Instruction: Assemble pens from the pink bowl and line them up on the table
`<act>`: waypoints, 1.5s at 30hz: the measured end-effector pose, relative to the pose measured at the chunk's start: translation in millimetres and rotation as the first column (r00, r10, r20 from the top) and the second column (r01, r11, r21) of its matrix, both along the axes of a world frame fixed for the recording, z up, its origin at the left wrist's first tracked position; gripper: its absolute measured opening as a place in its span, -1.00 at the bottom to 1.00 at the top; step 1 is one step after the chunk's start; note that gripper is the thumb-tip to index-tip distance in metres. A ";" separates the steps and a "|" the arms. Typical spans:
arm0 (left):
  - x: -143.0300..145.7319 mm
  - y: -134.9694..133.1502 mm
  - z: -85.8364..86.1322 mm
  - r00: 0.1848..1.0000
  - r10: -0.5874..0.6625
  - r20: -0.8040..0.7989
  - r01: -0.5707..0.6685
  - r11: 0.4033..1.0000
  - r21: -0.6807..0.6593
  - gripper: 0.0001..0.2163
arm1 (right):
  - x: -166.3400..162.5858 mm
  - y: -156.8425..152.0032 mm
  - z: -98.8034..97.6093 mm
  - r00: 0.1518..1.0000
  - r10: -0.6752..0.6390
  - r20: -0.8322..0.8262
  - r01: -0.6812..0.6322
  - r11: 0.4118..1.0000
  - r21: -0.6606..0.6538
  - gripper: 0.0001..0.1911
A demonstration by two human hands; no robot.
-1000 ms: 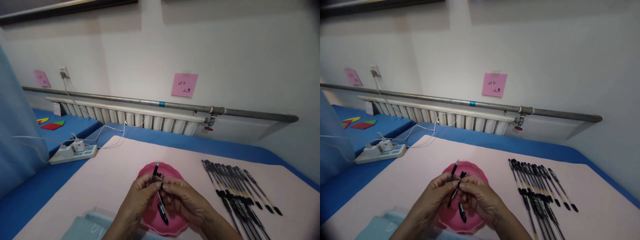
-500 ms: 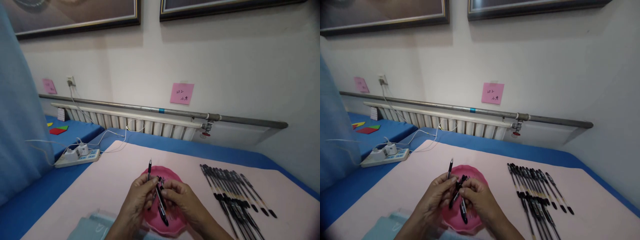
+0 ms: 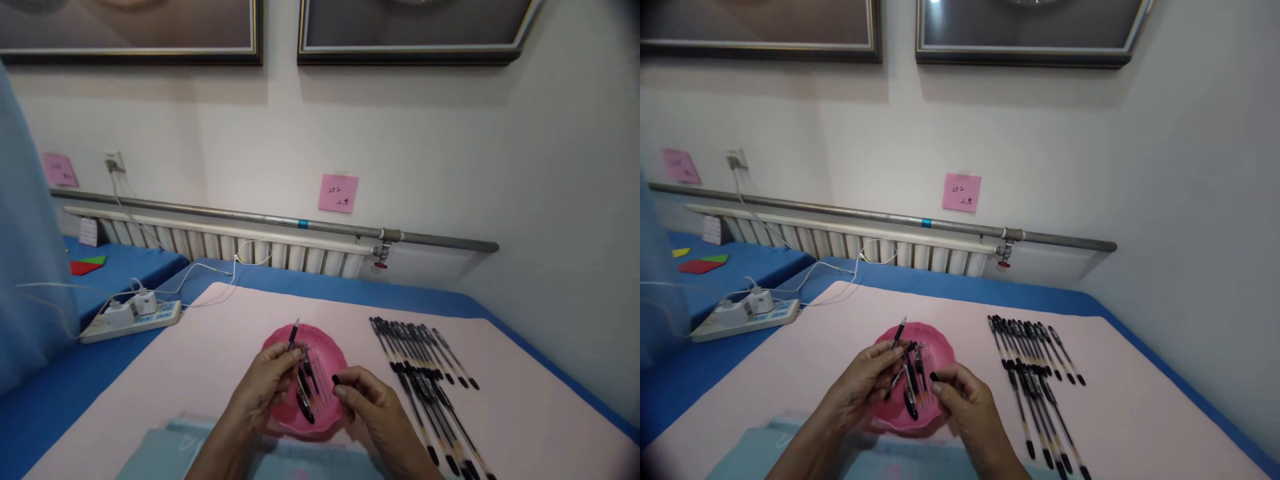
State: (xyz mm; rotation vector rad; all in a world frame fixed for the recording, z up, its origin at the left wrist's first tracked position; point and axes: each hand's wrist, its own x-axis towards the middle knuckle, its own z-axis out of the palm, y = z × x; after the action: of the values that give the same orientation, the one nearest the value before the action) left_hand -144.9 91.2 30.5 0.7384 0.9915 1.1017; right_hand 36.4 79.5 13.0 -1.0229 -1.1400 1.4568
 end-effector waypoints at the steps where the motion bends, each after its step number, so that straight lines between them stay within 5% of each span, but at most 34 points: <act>1: 0.4 0.2 -0.2 1.000 0.012 -0.018 -0.012 1.000 0.003 -0.64 | 2.7 -2.7 -2.2 1.000 -0.010 -0.019 0.010 1.000 -0.015 -0.77; 9: 8.0 -0.1 -3.2 0.959 0.129 0.251 -0.119 0.991 -0.056 -0.83 | 11.5 -18.0 -15.8 0.999 0.015 0.045 -0.012 0.998 -0.066 -0.76; 19: 22.7 -7.2 -5.9 0.942 0.049 0.331 -0.050 0.999 -0.006 -0.77 | 11.9 -18.4 -4.6 0.952 0.026 0.304 -0.051 0.996 0.076 -0.86; 34: 37.0 -14.7 -2.0 0.950 0.055 0.306 -0.053 0.998 -0.017 -0.72 | 11.8 -22.3 3.1 0.936 0.018 0.351 -0.060 0.992 0.109 -0.88; 45: 41.3 -15.9 -2.8 0.976 0.085 0.201 -0.098 0.994 0.056 -0.66 | 15.0 -24.9 -1.3 0.838 -0.123 0.531 -0.059 0.948 0.312 -0.82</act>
State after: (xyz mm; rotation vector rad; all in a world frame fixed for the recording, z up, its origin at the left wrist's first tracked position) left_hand -103.6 75.3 27.8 0.6261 0.8291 1.2671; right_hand 51.4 54.6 11.7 -1.2551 -1.6937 0.9176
